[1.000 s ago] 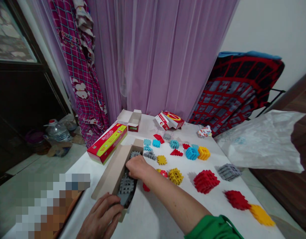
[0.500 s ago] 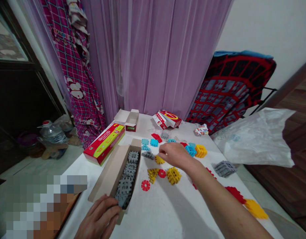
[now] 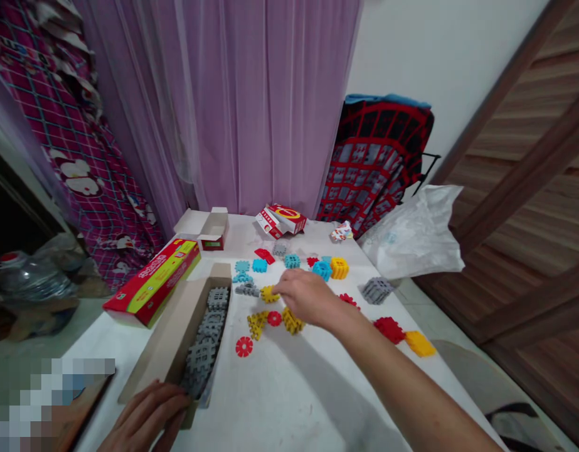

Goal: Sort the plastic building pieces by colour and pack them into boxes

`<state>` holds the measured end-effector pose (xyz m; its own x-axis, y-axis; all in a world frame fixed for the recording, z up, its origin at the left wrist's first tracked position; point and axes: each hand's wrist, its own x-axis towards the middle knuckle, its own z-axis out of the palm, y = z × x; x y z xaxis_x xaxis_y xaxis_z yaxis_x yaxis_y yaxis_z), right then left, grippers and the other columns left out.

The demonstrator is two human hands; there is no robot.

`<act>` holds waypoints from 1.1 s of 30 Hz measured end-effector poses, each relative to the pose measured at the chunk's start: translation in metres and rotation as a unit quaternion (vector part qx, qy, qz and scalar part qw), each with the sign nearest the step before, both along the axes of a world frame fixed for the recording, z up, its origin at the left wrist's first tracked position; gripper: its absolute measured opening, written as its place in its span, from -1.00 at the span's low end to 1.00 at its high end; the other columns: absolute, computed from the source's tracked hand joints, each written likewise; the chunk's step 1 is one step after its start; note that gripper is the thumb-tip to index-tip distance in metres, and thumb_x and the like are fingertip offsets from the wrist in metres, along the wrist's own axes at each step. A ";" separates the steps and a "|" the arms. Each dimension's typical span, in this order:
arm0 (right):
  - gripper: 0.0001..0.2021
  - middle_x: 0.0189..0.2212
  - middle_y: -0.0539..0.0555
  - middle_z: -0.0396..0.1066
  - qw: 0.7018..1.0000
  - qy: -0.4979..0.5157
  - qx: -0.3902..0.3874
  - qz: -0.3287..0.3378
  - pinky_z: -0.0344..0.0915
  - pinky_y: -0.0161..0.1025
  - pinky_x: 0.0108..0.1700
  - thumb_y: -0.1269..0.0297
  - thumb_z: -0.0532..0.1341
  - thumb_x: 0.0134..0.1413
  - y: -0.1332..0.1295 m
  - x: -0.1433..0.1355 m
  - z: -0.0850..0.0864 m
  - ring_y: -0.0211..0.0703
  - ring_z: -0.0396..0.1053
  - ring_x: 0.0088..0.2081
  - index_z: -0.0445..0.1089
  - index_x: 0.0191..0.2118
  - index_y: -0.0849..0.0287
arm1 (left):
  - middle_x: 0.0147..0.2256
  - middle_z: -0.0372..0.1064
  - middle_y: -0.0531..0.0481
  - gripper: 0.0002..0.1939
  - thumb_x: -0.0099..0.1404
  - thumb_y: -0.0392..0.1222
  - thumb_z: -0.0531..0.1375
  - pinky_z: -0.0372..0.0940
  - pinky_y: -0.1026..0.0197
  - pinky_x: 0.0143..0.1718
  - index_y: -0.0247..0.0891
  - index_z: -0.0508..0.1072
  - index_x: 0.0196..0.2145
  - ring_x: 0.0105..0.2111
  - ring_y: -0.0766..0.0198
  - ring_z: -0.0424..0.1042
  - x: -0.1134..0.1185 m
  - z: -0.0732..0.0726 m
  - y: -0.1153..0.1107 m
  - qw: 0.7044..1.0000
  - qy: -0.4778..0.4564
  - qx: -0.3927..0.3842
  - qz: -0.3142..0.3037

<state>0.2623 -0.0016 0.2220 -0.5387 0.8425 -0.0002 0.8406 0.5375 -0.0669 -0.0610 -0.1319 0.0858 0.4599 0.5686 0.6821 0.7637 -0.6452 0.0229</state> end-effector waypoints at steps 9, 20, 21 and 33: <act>-0.71 -0.17 0.07 0.55 0.959 -0.143 -0.050 0.239 0.28 -0.22 -0.16 0.35 0.22 0.10 0.009 -0.155 -0.032 -0.08 0.41 -0.07 0.56 -0.08 -0.05 | -0.28 0.52 0.03 -0.75 0.44 -0.17 0.00 0.38 0.31 -0.06 -0.14 0.47 -0.18 -0.22 0.32 0.50 0.009 0.006 -0.007 1.000 -0.006 0.007 0.023; -0.70 -0.13 0.08 0.57 0.958 -0.213 -0.075 0.178 0.33 -0.19 -0.16 0.40 0.19 0.08 0.020 -0.160 -0.054 -0.04 0.47 -0.07 0.57 -0.11 0.00 | -0.28 0.50 0.04 -0.79 0.41 -0.24 0.03 0.38 0.24 0.00 -0.13 0.45 -0.17 -0.23 0.32 0.50 0.010 0.005 -0.010 0.998 -0.031 -0.041 0.025; -0.70 -0.13 0.08 0.57 0.958 -0.211 -0.077 0.179 0.32 -0.20 -0.17 0.39 0.20 0.07 0.020 -0.160 -0.054 -0.04 0.47 -0.06 0.57 -0.11 0.00 | -0.28 0.50 0.05 -0.80 0.40 -0.24 0.03 0.37 0.24 0.00 -0.12 0.45 -0.17 -0.24 0.32 0.50 0.010 0.005 -0.010 0.998 -0.032 -0.042 0.024; -0.65 -0.11 0.06 0.54 0.973 -0.156 -0.052 0.160 0.28 -0.19 -0.07 0.39 0.17 0.09 0.027 -0.150 -0.039 -0.04 0.41 0.00 0.54 -0.04 -0.08 | -0.32 0.50 0.07 -0.80 0.39 -0.27 0.03 0.38 0.26 -0.02 -0.11 0.44 -0.19 -0.28 0.33 0.51 0.011 0.008 -0.007 0.999 -0.043 -0.017 0.012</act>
<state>0.1120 0.0252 0.1833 -0.7332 0.6191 -0.2813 0.6203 0.7784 0.0965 -0.0498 -0.1393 0.0939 0.3874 0.6012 0.6989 0.7727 -0.6252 0.1095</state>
